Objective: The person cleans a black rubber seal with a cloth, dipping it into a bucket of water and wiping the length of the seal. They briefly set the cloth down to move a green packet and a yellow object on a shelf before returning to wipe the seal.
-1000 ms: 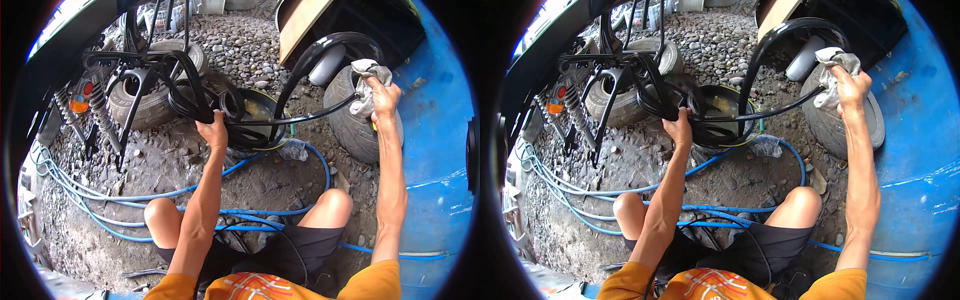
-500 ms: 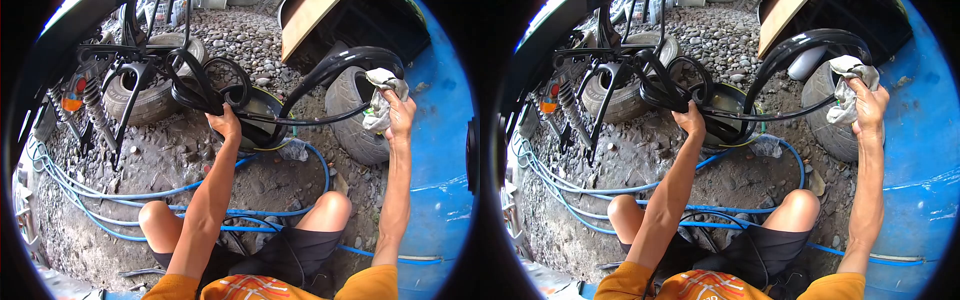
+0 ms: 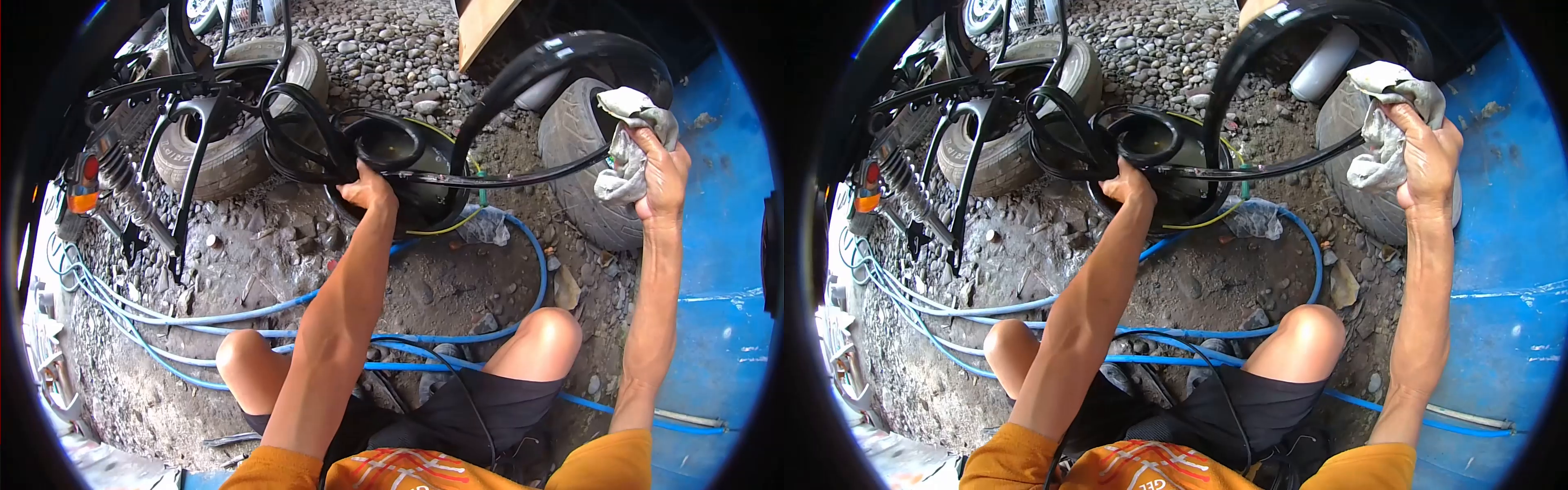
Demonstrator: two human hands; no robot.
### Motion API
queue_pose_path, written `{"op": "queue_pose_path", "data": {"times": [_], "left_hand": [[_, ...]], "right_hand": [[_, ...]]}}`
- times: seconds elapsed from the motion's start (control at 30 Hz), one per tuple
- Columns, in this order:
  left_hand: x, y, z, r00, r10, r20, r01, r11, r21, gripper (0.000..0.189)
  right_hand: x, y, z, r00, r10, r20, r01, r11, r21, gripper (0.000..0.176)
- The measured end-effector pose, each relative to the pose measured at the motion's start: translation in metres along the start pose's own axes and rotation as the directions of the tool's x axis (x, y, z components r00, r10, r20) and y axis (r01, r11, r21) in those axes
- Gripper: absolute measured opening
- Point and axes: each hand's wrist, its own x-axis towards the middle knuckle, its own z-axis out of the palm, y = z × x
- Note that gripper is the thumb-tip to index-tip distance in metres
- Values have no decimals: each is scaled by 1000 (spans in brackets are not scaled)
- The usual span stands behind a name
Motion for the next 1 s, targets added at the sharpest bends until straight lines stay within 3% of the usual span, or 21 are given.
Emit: {"op": "queue_pose_path", "data": {"times": [0.1, 0.13, 0.2, 0.27, 0.3, 0.37, 0.43, 0.5, 0.57, 0.67, 0.8, 0.87, 0.9, 1.0], "left_hand": [[5, -12, 15, 999, 31, 20, -32, 997, 66, 64], [3, -4, 12, 995, -18, 101, 20, 1000, -22, 63], [10, -6, 14, 975, 159, 152, -180, 975, 133, 59], [17, -19, 18, 977, 59, 205, -143, 895, 422, 62], [23, -25, 16, 977, 8, 213, -128, 820, 558, 63], [40, -62, 14, 969, -216, 121, 118, 832, 542, 61], [54, -82, 7, 918, -344, 197, 142, 750, 646, 59], [66, -94, 6, 860, -383, 338, -27, 626, 779, 57], [76, -105, 11, 770, -385, 509, -305, 479, 823, 55], [88, -118, 18, 598, -394, 698, -626, 316, 713, 52], [104, -129, 17, 368, -392, 843, -872, 168, 459, 50], [108, -113, 12, 352, -467, 811, -904, 57, 425, 49], [100, -79, 11, 386, -544, 745, -893, -15, 451, 52], [71, 14, -12, 497, -632, 594, -558, 291, 777, 41]], "right_hand": [[-5, 4, 1, 1000, 9, -10, -9, 1000, -20, 19], [-7, 5, 1, 1000, 28, -13, -28, 999, -25, 20], [-8, 7, -2, 990, 125, 57, -127, 992, 20, 14], [-7, 20, 0, 996, -4, 93, 2, 1000, 20, 12], [-10, 19, -1, 987, 96, 128, -100, 995, 27, 12], [-15, 30, 4, 982, 91, 166, -105, 992, 76, 13], [-24, 46, 15, 989, 56, 137, -64, 996, 60, 16], [-38, 49, 35, 993, -11, 120, 5, 999, 53, 20], [-50, 51, 42, 999, 23, 42, -24, 999, 31, 21], [-65, 62, 50, 996, 27, -86, -8, 977, 214, 21], [-69, 69, 46, 990, -22, -140, 39, 992, 122, 20], [-65, 81, 41, 989, -19, -145, 36, 993, 116, 20], [-62, 83, 40, 991, -34, -129, 48, 993, 108, 19], [-61, 81, 43, 986, -4, -164, 14, 998, 58, 17]]}}
